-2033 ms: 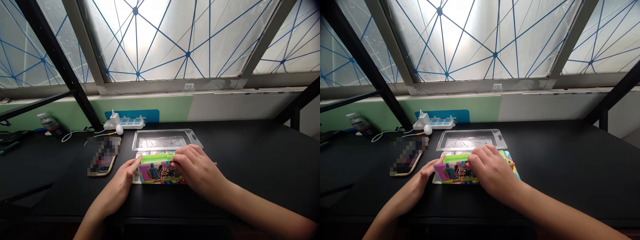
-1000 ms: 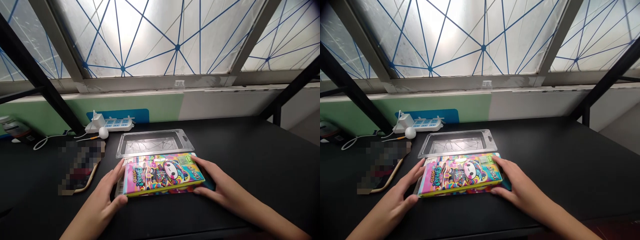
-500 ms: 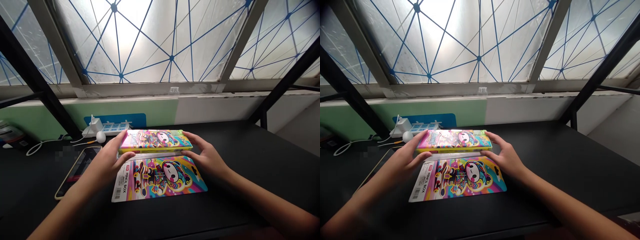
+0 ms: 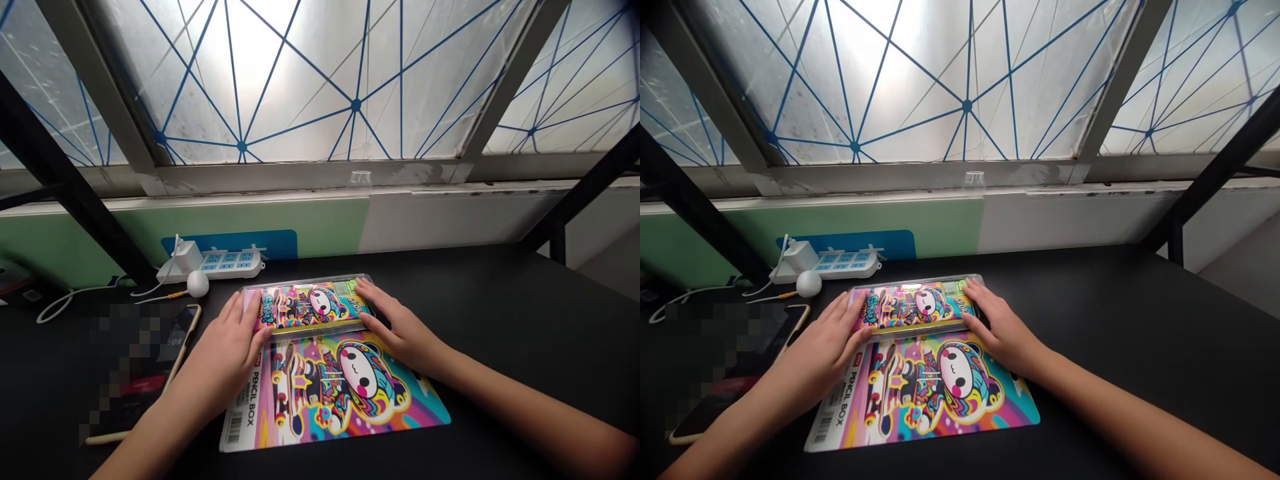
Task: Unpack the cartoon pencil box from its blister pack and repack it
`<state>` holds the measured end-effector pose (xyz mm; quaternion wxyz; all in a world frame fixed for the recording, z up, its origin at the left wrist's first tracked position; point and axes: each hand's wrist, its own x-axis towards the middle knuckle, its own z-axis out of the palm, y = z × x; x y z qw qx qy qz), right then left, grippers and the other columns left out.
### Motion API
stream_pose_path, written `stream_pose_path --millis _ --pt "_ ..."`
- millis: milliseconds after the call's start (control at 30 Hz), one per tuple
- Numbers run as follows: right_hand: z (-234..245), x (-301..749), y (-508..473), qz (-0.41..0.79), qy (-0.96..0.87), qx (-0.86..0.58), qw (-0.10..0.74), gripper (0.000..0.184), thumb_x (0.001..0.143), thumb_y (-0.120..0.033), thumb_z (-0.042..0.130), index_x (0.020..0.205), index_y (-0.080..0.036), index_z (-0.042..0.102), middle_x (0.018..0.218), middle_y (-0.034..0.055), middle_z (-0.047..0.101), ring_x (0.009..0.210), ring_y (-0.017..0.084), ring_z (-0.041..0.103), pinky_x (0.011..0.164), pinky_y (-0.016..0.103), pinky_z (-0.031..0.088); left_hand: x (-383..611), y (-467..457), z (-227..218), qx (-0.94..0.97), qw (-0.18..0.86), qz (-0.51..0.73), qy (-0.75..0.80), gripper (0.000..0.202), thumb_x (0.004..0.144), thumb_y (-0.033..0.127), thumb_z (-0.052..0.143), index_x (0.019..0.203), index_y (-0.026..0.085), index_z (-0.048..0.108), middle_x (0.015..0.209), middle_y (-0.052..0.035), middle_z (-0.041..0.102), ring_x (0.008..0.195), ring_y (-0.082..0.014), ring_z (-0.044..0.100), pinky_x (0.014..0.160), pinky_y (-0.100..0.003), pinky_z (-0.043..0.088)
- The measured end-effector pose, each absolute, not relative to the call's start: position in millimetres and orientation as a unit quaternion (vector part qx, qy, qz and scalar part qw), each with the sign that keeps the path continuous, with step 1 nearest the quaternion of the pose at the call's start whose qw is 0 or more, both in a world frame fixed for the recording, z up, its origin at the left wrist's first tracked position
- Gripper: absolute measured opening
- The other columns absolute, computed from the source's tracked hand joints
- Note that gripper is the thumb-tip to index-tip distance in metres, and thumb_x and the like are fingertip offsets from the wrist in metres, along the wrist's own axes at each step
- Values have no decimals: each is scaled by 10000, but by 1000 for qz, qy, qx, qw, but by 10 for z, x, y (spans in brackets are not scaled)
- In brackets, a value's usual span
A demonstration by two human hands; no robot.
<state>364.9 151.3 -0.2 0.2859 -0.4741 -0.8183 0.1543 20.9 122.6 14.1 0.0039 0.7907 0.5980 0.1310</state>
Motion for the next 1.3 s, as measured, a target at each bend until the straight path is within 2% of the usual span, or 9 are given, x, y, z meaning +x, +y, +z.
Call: stream_pose_path --millis 167,300,400,500,600,733,900,1000,1300 --pt "-113 3742 1545 128 -838 -470 245 559 1034 -462 450 1558 -280 386 1647 98 343 1516 321 297 1195 560 346 308 1171 149 792 -45 62 606 823 989 658 343 1559 65 374 1649 -235 239 1528 -393 230 1118 -557 423" --pt "-139 3781 1544 81 -857 -450 240 613 1011 -445 515 1578 -293 336 1661 98 316 1504 334 323 1159 531 400 512 1053 72 808 -153 74 565 703 957 572 493 1529 165 456 1628 -217 306 1521 -424 239 1132 -698 304" --pt "-52 3752 1488 7 -875 -403 270 521 980 -369 588 1477 -259 476 1587 138 438 1439 346 419 1105 532 428 632 980 28 843 -192 107 491 690 941 519 536 1545 205 429 1620 -197 344 1508 -413 291 1115 -675 339" --pt "82 3712 1401 -57 -875 -352 327 249 941 -233 618 1188 -234 646 1280 125 674 1218 303 592 998 491 470 647 999 38 855 -181 119 472 680 971 555 484 1541 185 436 1593 -203 399 1453 -414 405 1058 -609 436" --pt "183 3684 1318 -69 -884 -296 354 67 919 -176 595 927 -210 652 854 59 696 832 219 634 785 401 498 601 1098 89 852 -162 114 485 615 1024 532 383 1490 152 512 1555 -180 472 1395 -378 496 1033 -546 482" --pt "223 3610 1175 -66 -919 -240 305 212 960 -230 531 774 -218 629 669 24 626 634 179 534 660 361 450 544 1194 164 856 -144 116 483 603 1036 552 325 1432 180 587 1503 -150 549 1348 -369 541 1002 -538 505" --pt "201 3433 926 52 -943 -272 183 379 996 -443 546 1186 -145 682 1128 138 738 1040 266 658 954 424 478 404 1187 195 849 -123 109 503 593 1039 551 290 1413 219 610 1454 -131 598 1330 -381 547 977 -551 521" --pt "217 3384 859 159 -937 -292 108 780 945 -651 537 1520 -132 443 1547 184 487 1401 356 465 1174 525 325 288 1184 190 848 -121 108 505 622 1037 572 286 1431 197 588 1502 -152 546 1352 -386 527 1022 -574 495" --pt "345 3378 917 230 -908 -347 34 797 915 -670 566 1510 -149 472 1639 203 311 1507 401 286 1214 606 235 216 1193 168 839 -121 82 524 582 1032 543 357 1401 162 597 1561 -169 472 1417 -375 467 1077 -564 462"
